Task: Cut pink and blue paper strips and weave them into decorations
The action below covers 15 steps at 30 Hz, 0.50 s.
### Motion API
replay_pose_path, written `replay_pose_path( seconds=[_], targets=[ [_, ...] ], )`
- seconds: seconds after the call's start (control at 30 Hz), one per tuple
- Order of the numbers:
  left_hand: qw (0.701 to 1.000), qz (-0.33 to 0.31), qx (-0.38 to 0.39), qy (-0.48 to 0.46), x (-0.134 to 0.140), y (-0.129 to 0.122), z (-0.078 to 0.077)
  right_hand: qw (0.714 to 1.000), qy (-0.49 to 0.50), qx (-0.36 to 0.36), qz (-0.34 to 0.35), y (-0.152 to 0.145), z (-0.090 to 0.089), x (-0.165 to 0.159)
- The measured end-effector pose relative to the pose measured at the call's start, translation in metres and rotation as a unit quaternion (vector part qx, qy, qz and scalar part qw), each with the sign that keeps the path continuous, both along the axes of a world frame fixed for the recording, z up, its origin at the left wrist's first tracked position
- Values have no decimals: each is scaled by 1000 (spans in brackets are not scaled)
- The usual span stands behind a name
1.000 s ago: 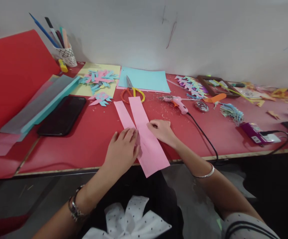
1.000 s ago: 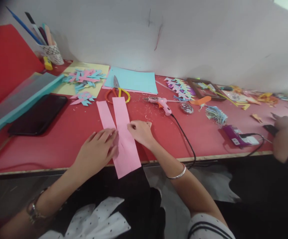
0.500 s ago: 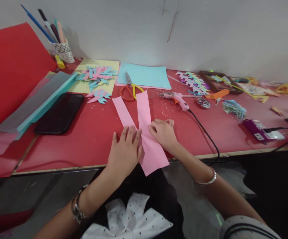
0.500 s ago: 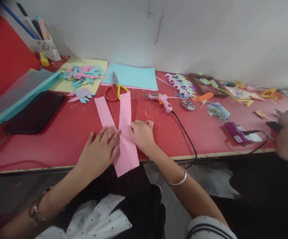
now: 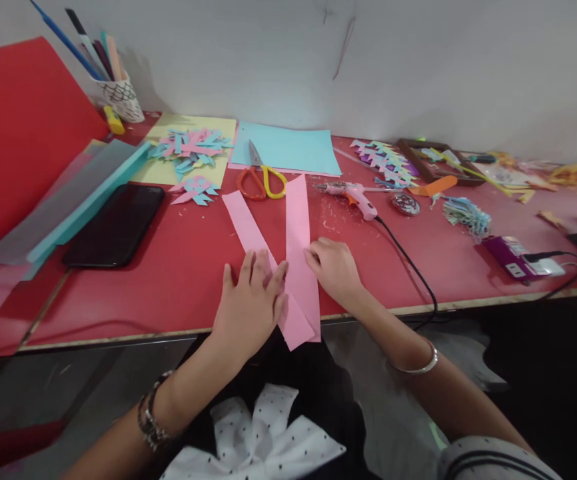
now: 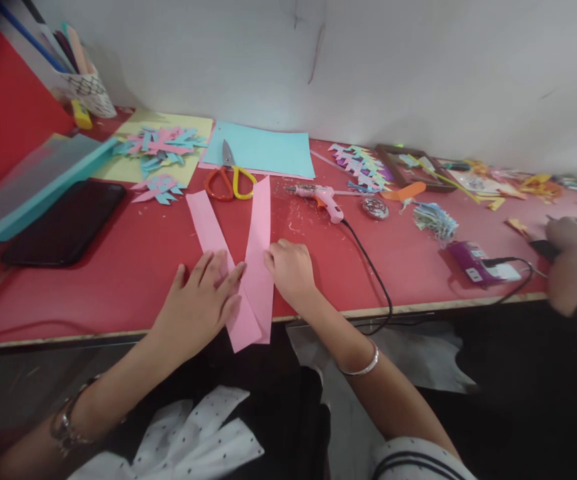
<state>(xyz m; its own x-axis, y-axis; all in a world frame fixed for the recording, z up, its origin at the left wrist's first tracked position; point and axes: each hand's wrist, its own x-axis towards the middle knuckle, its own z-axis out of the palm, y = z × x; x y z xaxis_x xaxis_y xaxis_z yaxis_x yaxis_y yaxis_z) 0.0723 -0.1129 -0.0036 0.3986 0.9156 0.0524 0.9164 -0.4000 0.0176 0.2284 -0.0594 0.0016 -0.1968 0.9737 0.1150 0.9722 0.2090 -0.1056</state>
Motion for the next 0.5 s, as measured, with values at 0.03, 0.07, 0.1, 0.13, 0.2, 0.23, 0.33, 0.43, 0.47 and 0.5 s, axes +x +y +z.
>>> replay_pose_path(
  seconds=[0.03,0.07,0.1,0.13,0.2,0.23,0.33,0.43,0.47,0.5],
  targets=[
    [1000,0,1,-5,0,0,0,1000,-2,2,0,-1,1,1],
    [1000,-1,1,-9,-1,-1,0,1000,-4,4,0,-1,1,1],
    [1000,-1,2,-11,-2,-1,0,1000,-5,5,0,-2,2,1],
    [1000,-3,3,-12,-2,-1,0,1000,-6,7,0,-2,2,1],
    [1000,-7,5,-10,-4,-2,0,1000,-7,14,0,-3,1,1],
    [1000,-7,7,-11,-4,-2,0,1000,-7,18,1,-3,1,1],
    [1000,-5,10,-19,-5,-2,0,1000,-8,25,4,-3,0,1],
    [1000,-7,13,-16,-8,-2,0,1000,-11,27,3,-3,-1,2],
    [1000,-9,14,-13,-9,-2,0,1000,-12,27,1,-3,-1,2],
    [1000,-12,15,-10,-12,-2,0,1000,-11,27,-1,-4,-1,2]
  ],
)
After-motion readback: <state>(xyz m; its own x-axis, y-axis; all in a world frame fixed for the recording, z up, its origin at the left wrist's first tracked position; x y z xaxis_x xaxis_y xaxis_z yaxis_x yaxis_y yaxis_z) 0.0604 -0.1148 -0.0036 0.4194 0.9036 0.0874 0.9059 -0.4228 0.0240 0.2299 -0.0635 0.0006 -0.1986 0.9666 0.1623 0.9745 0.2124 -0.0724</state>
